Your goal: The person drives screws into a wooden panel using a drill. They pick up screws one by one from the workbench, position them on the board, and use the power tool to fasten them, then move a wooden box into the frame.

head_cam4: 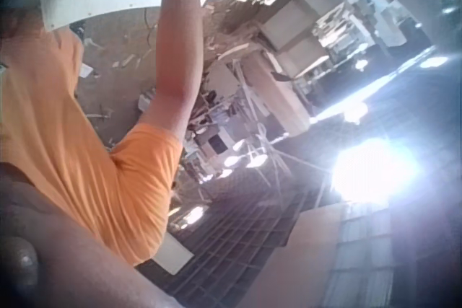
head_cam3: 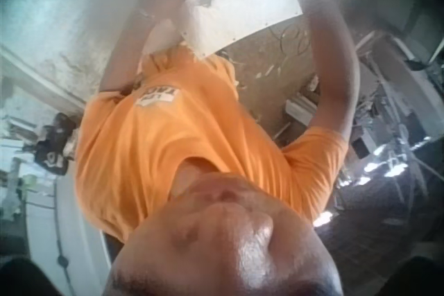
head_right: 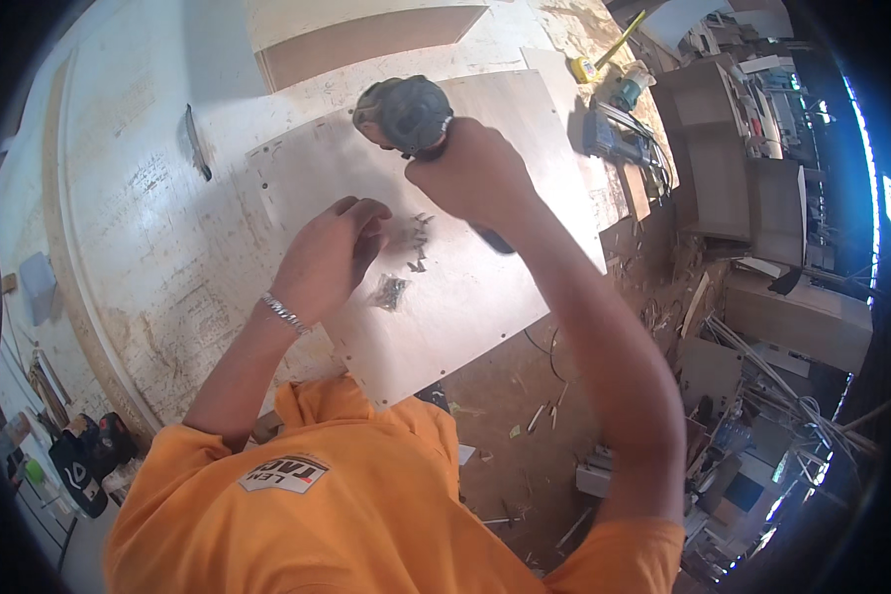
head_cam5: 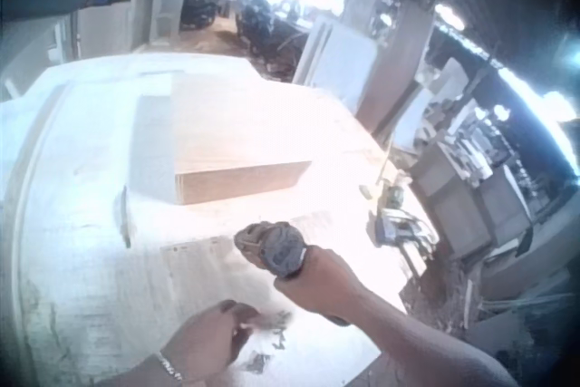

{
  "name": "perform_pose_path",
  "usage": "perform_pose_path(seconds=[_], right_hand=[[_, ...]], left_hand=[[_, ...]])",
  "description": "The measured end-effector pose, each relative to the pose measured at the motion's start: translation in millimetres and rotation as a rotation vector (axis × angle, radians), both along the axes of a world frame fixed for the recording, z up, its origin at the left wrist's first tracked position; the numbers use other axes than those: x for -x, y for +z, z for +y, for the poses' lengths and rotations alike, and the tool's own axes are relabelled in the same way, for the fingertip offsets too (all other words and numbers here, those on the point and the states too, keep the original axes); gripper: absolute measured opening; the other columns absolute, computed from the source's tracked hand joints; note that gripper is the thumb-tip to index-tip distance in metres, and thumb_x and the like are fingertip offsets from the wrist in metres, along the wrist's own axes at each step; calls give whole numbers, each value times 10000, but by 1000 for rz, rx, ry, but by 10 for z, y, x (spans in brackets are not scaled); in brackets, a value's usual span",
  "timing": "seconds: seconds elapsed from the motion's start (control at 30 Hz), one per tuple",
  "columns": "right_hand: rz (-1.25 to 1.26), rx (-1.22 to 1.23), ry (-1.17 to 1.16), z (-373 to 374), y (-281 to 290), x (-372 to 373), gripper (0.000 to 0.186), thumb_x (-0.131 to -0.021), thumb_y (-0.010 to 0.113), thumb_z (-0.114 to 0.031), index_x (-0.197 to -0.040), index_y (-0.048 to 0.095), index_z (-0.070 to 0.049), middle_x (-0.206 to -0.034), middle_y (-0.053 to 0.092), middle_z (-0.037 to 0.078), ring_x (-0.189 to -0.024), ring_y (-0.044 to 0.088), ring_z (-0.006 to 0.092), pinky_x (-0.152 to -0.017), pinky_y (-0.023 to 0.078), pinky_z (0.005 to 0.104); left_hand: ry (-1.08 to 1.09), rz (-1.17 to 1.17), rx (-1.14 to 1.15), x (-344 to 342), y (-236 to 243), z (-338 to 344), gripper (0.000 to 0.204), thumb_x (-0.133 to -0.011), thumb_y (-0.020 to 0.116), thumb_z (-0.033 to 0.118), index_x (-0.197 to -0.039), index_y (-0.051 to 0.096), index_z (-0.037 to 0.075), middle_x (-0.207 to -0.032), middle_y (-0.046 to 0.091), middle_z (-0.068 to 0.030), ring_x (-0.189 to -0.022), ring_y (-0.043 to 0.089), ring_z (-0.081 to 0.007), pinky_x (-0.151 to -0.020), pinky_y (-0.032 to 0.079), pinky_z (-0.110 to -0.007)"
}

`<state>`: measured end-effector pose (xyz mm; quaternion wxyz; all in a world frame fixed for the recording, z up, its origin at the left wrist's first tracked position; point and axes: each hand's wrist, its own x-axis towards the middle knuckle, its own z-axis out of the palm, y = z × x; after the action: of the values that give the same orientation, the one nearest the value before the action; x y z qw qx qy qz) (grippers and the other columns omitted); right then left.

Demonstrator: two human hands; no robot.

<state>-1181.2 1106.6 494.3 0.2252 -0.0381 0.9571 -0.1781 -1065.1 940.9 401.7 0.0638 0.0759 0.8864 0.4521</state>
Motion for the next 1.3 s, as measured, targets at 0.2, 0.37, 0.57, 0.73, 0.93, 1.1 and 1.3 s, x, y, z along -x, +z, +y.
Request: perform_pose_path(seconds=[0.2,0.37,0.57,0.73,0.93,1.1,1.3], right_hand=[[-98,509,-312,918,282,-535,279,-796,716,-177,-979,676,30,-754,675,71,-675,654,151,-641,534,327],[-114,711,-406,1854,318,-938,344,-764,728,-14,-1099,657,22,-895,666,65,-745,645,160,-643,531,323],[-194,868,-407,3021,-203,-1204,383,-753,745,2,-1127,665,15,-938,668,59,-788,645,153,-652,525,318],[-317,1036,-461,3697,-423,-1096,364,-741,745,30,-1096,666,14,-906,677,70,-744,662,160,-657,541,328],[-277,1023,-316,4140,-464,-807,474,-782,706,-9,-1254,665,9,-862,650,45,-682,652,147,-633,498,291],[-357,1143,-345,4273,-527,-829,430,-790,710,-10,-1218,668,0,-881,667,44,-698,666,147,-649,527,298],[-398,1159,-340,4384,-554,-758,374,-782,740,26,-1143,641,33,-923,695,67,-766,681,148,-672,559,313]], left_hand=[[38,-41,214,8,193,488,133,-920,654,103,-1023,643,19,-921,665,-177,-863,675,-371,-790,537,-467],[-4,-53,199,44,142,615,125,-877,641,33,-999,665,21,-875,645,-181,-871,657,-377,-796,531,-475],[117,-82,348,-136,306,814,227,-886,683,58,-1108,686,11,-914,679,-153,-885,675,-313,-811,552,-404],[340,-411,361,-60,543,987,327,-898,745,141,-1189,682,4,-1003,729,-145,-899,716,-252,-822,569,-352],[477,-185,443,22,370,1231,290,-890,746,139,-1149,702,19,-973,725,-149,-860,714,-264,-814,571,-359],[275,-96,612,228,270,1225,194,-832,747,102,-1013,716,39,-877,690,-138,-821,687,-270,-779,555,-371],[487,-263,495,258,450,1500,90,-885,654,68,-953,669,11,-861,727,-110,-823,700,-146,-728,549,-294]])
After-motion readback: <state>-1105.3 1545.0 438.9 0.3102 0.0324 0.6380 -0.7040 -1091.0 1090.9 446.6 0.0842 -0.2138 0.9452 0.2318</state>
